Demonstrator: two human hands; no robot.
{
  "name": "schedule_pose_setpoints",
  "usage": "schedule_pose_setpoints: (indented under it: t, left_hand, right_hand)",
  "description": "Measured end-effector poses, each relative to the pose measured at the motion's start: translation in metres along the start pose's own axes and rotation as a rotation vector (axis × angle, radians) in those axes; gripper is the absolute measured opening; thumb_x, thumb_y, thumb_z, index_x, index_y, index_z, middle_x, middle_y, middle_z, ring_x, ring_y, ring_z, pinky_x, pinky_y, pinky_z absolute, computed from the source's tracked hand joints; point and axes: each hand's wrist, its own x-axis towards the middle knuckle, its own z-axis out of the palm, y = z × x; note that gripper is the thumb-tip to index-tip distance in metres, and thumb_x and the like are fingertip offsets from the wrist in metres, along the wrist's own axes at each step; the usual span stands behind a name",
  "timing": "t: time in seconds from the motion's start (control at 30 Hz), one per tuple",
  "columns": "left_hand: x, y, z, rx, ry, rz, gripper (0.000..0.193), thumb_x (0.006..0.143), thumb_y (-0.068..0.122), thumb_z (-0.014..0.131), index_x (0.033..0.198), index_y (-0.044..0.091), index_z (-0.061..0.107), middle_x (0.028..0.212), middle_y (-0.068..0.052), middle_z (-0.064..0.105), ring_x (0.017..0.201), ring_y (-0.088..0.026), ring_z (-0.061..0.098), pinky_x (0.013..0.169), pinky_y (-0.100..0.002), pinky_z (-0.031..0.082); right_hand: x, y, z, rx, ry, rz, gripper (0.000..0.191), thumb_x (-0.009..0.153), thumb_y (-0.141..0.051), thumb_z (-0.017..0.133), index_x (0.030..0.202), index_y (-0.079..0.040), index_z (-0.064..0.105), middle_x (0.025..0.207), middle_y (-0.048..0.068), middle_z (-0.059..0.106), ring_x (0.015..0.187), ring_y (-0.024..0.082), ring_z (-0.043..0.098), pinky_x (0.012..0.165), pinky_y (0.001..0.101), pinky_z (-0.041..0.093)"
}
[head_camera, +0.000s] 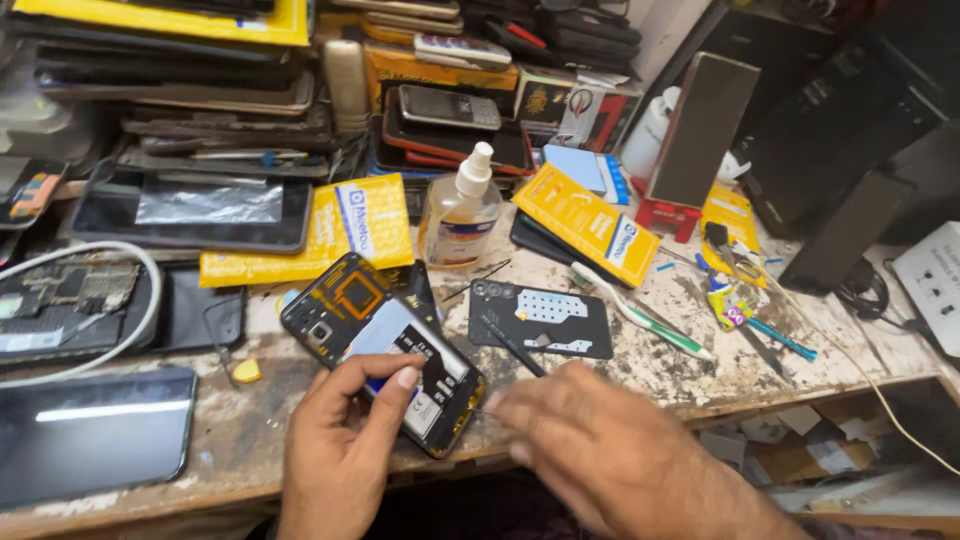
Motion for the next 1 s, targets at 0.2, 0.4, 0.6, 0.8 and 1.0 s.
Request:
schedule_pose_setpoints:
  t: [0.2, 0.4, 0.6, 0.8, 1.0]
  left_hand:
    - [0.002, -0.005, 0.006, -0.100, -0.014, -0.017, 0.017, 0.093, 0.007, 0.068, 0.105, 0.000, 0.077, 0.104, -0.006, 0.068, 0.091, -0.011, 0.068, 0.078, -0.025, 0.055]
    - [0.004, -0.005, 0.010, -0.080, -0.017, -0.023, 0.016, 0.093, 0.007, 0.068, 0.103, -0.001, 0.078, 0.104, -0.008, 0.069, 0.090, -0.012, 0.069, 0.077, -0.025, 0.055]
    - [0.002, -0.007, 0.012, -0.048, -0.015, -0.037, 0.017, 0.093, 0.008, 0.069, 0.104, 0.001, 0.078, 0.103, -0.008, 0.069, 0.088, -0.011, 0.069, 0.076, -0.025, 0.055]
    - [0.001, -0.003, 0.009, -0.052, -0.026, -0.002, 0.016, 0.092, 0.008, 0.069, 0.104, 0.002, 0.078, 0.101, -0.006, 0.069, 0.088, -0.010, 0.067, 0.076, -0.024, 0.054]
    - [-0.002, 0.004, 0.000, 0.020, -0.033, -0.002, 0.016, 0.094, 0.012, 0.070, 0.103, 0.003, 0.079, 0.091, -0.003, 0.065, 0.076, -0.007, 0.059, 0.067, -0.023, 0.048]
  right_hand:
    - [-0.005, 0.001, -0.001, -0.012, 0.048, 0.001, 0.038, 0.087, -0.008, 0.073, 0.123, -0.001, 0.064, 0.112, 0.016, 0.068, 0.097, 0.029, 0.070, 0.081, 0.0370, 0.058]
    - [-0.008, 0.000, -0.008, -0.001, 0.004, 0.074, 0.042, 0.083, -0.006, 0.074, 0.124, -0.003, 0.063, 0.111, 0.015, 0.069, 0.097, 0.027, 0.070, 0.082, 0.0372, 0.059]
    - [-0.002, -0.002, -0.010, 0.042, 0.026, 0.120, 0.030, 0.088, -0.010, 0.074, 0.117, -0.004, 0.065, 0.111, 0.013, 0.070, 0.099, 0.028, 0.070, 0.084, 0.0375, 0.058]
    - [0.000, -0.001, -0.007, 0.086, 0.068, 0.059, 0.028, 0.089, -0.005, 0.072, 0.116, -0.003, 0.064, 0.113, 0.015, 0.069, 0.101, 0.029, 0.070, 0.084, 0.0374, 0.057]
    - [0.000, -0.002, 0.000, 0.101, 0.079, 0.145, 0.028, 0.087, -0.008, 0.070, 0.115, -0.005, 0.066, 0.107, 0.012, 0.070, 0.097, 0.028, 0.071, 0.081, 0.0366, 0.058]
